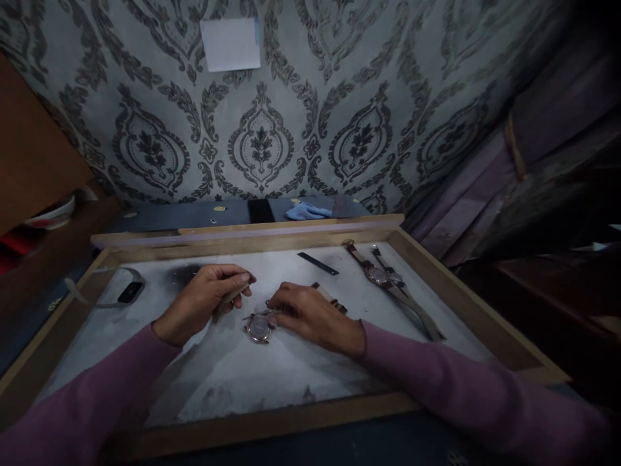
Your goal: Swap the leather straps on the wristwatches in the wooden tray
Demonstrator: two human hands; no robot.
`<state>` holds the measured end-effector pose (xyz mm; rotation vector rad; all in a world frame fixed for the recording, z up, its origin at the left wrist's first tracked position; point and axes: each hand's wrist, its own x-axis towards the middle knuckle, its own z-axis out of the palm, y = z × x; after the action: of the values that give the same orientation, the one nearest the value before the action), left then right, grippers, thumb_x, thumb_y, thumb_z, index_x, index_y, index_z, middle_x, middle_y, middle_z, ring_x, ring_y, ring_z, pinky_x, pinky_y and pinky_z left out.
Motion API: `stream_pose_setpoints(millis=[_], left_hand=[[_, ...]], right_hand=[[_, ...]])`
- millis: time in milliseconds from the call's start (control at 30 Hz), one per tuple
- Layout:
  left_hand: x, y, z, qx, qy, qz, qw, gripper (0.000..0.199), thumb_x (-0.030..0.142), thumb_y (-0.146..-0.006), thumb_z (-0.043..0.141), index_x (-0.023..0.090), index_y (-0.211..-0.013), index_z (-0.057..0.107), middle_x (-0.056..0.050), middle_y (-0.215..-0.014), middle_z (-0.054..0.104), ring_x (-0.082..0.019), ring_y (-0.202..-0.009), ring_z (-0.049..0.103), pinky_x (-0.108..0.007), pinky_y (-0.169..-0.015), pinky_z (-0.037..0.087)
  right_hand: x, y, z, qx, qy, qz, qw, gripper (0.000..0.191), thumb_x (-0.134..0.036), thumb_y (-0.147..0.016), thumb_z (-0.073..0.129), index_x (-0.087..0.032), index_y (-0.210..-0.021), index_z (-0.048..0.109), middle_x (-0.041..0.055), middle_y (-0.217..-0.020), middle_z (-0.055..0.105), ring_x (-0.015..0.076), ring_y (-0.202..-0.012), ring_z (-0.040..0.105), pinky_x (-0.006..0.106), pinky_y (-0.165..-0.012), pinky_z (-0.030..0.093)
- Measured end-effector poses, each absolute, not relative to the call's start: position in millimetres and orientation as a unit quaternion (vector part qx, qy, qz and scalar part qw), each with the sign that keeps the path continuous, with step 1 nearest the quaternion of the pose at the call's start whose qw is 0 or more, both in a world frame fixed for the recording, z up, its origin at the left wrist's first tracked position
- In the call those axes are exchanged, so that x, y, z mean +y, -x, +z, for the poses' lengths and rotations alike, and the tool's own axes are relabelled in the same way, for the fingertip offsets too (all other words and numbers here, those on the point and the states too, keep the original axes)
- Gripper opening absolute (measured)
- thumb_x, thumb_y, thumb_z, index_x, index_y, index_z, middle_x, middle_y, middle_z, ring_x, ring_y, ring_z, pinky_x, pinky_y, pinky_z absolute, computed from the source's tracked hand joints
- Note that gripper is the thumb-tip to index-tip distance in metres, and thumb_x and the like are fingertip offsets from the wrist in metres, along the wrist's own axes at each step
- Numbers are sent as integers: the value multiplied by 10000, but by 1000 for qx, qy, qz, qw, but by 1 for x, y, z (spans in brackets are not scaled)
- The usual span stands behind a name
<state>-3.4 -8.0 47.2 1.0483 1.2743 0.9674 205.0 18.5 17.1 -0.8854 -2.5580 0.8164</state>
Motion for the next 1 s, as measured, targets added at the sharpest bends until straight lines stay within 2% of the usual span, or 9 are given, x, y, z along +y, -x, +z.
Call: stream_pose_setpoints(millis=[200,367,500,700,800,900,1000], left_hand=[[-7,4,48,555,-444,407,574,208,321,-686,706,125,-752,688,-17,-635,632,-68,-443,480,-159,-355,238],[-7,4,45,550,-444,407,579,196,305,-684,709,123,-753,689,-20,-626,633,-68,-439,470,-160,-354,233],[-8,4,45,547,-450,397,583,177,298,-700,695,124,-732,682,-4,-568,610,-53,-386,415,-168,-340,209],[-8,4,46,543,-463,382,587,195,320,-707,685,130,-680,647,31,-471,543,-46,-340,366,-173,-325,202],[-7,6,44,556,-466,371,579,210,336,-721,669,127,-718,646,26,-508,567,-51,-361,399,-164,-334,225],[-6,6,42,559,-465,372,577,232,352,-722,669,124,-765,658,9,-575,606,-54,-393,435,-161,-351,247],[-6,5,41,563,-462,366,579,258,377,-715,676,125,-771,657,17,-545,586,-53,-378,414,-167,-350,228]], right_hand=[[5,-191,27,-925,311,209,60,289,-393,-833,668,-150,-986,632,70,-968,608,174,-756,578,275,-648,404],[1,-181,26,-921,333,200,35,265,-373,-830,662,-155,-969,603,68,-946,622,194,-760,588,286,-629,390],[0,-177,25,-911,336,233,49,229,-318,-802,683,-162,-932,578,65,-947,639,199,-771,592,281,-624,383],[-2,-178,22,-848,334,400,99,194,-169,-772,674,-179,-904,533,-12,-742,612,133,-647,545,240,-574,361],[0,-182,17,-768,325,534,138,162,-141,-764,647,-174,-874,533,-33,-696,574,108,-620,516,227,-573,379],[4,-187,15,-661,302,664,178,163,-203,-774,650,-153,-902,563,-21,-711,573,84,-595,492,205,-539,385],[8,-191,17,-605,306,705,210,242,-319,-787,671,-145,-930,581,-16,-695,574,61,-522,441,176,-450,334]])
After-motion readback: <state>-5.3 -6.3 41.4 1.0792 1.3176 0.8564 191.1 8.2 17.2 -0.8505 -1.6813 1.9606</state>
